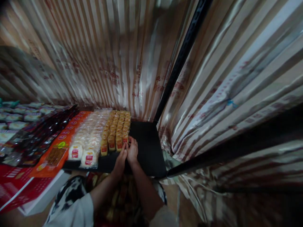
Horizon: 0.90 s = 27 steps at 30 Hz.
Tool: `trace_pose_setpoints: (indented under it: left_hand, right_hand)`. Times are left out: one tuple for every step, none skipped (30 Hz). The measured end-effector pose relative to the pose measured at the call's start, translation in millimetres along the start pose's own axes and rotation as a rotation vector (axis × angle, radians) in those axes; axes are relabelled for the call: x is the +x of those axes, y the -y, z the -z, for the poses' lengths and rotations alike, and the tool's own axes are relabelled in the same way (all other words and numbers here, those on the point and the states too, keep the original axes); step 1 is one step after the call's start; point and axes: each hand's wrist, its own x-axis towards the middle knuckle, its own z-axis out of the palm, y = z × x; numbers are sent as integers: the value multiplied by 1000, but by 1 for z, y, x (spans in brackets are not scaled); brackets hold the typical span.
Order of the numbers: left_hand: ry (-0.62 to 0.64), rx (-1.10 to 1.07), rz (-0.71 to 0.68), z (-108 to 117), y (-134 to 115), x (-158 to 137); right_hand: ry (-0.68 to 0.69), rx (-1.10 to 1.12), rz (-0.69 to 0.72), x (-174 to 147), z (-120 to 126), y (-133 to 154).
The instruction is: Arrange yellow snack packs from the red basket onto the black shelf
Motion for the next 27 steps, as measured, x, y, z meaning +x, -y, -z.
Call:
trace_pose_setpoints:
  left_hand:
    - [-4,-2,-5,0,1,0]
    - [-8,-2,-12,1,2,0]
    - [-9,-2,-19,1,4,0]
    - [-5,-2,-24,1,5,0]
    - [1,-6,-29,1,6,0]
    - [5,-14,-38,1,7,-1]
    - [8,-23,-49,1,8,-2]
    - [8,-31,-60,2,9,-3]
    - [4,-36,-75,3,10,-5]
    - [-8,-39,-91,5,10,-7]
    - [-24,-34,-103,8,10,-11]
    - [-44,-22,-114,11,11,-16]
    - [-65,0,-121,16,11,-22]
    - [-84,31,-127,21,11,-30]
    - [-98,70,-134,27,12,-39]
    - [-106,118,-138,33,14,-49]
    - [-108,171,-141,40,16,-60]
    - [-107,221,-139,47,19,-70]
    - [-104,265,-134,55,24,-80]
    - [-101,302,-123,62,30,-88]
    - [-93,334,-100,70,38,-95]
    - [-80,368,-63,77,47,-99]
    - [-64,413,-4,83,56,-102]
    - [-35,475,75,89,66,-104]
    - [-12,542,154,94,76,-105]
    - [10,595,214,98,85,-104]
    - [23,631,252,101,92,-104]
  right_hand:
    - [2,6,5,0,0,0]
    - [7,19,12,0,0,-1]
    - [12,37,22,0,0,-1]
    - [16,56,32,0,0,-1]
    - [16,75,41,0,0,-2]
    - [11,90,49,0,1,-2]
    - [4,100,54,-1,2,-1]
    - [-4,106,55,-1,3,0]
    - [-13,107,53,-2,5,2]
    - [-23,105,52,-4,7,4]
    - [-35,100,50,-6,9,7]
    - [-52,92,47,-9,12,10]
    - [-71,85,42,-14,14,13]
    - [-94,82,34,-20,17,17]
    - [-115,88,27,-28,20,21]
    - [-131,102,21,-38,23,24]
    - [-141,119,16,-50,26,28]
    - [-139,134,11,-63,29,30]
    - [-123,143,5,-78,31,32]
    - [-86,134,-2,-94,33,33]
    - [-29,111,-10,-109,33,33]
    - [44,78,-17,-124,33,30]
    - [132,40,-18,-138,31,26]
    - [219,-7,-30,-151,28,21]
    - [293,-61,-59,-162,25,14]
    - [350,-126,-100,-171,20,7]
    - [390,-203,-146,-178,16,0]
